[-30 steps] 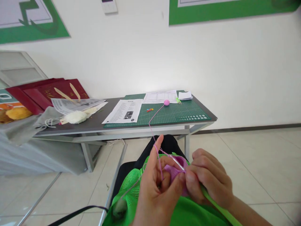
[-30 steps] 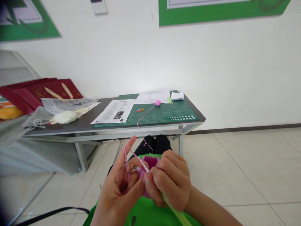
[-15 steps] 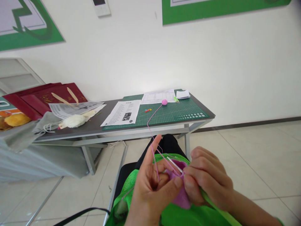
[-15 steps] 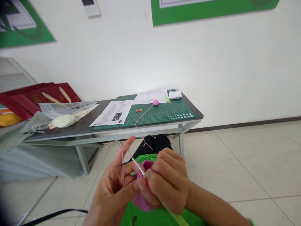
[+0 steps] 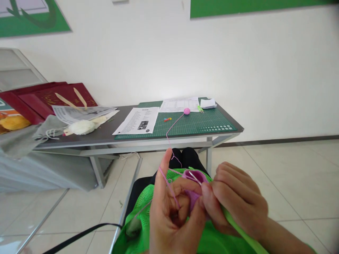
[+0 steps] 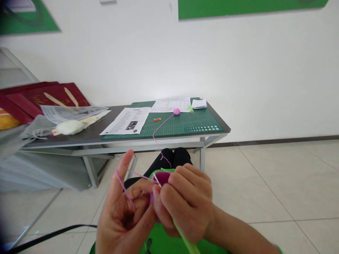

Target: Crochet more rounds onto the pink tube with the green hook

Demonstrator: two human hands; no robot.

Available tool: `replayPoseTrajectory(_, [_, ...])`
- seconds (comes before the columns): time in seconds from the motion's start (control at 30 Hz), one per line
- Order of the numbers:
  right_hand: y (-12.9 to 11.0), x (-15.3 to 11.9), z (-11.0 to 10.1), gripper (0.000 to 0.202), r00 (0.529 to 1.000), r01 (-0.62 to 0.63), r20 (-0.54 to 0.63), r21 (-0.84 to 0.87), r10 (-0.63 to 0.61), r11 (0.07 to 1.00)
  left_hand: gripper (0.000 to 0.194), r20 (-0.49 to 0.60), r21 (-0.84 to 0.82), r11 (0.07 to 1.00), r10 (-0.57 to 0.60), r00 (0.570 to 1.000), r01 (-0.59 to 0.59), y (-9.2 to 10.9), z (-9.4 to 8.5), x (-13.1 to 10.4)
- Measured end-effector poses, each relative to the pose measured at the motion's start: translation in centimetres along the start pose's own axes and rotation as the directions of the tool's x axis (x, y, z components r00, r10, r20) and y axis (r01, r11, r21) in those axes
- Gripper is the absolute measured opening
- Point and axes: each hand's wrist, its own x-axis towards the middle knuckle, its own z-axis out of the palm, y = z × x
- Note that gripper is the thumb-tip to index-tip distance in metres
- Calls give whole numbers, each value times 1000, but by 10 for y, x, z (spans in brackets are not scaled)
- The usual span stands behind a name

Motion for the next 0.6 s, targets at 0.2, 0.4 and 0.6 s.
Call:
replayPoseTrajectory(0.2, [7,-15,7,28,992,36,-124,25,-33,999,88,221,-263,903,-286,932,339,6,-14,7])
replayPoseTrajectory(0.4, [2,-5,-10,34,999,4,-36,175,2,985,79,422,-299,763,-433,796,573,26,-28,14])
replayPoseTrajectory(0.6, [-8,9,-36,29,986,-89,149,131,69,987,79,556,-277,686,-457,695,672,18,-31,18])
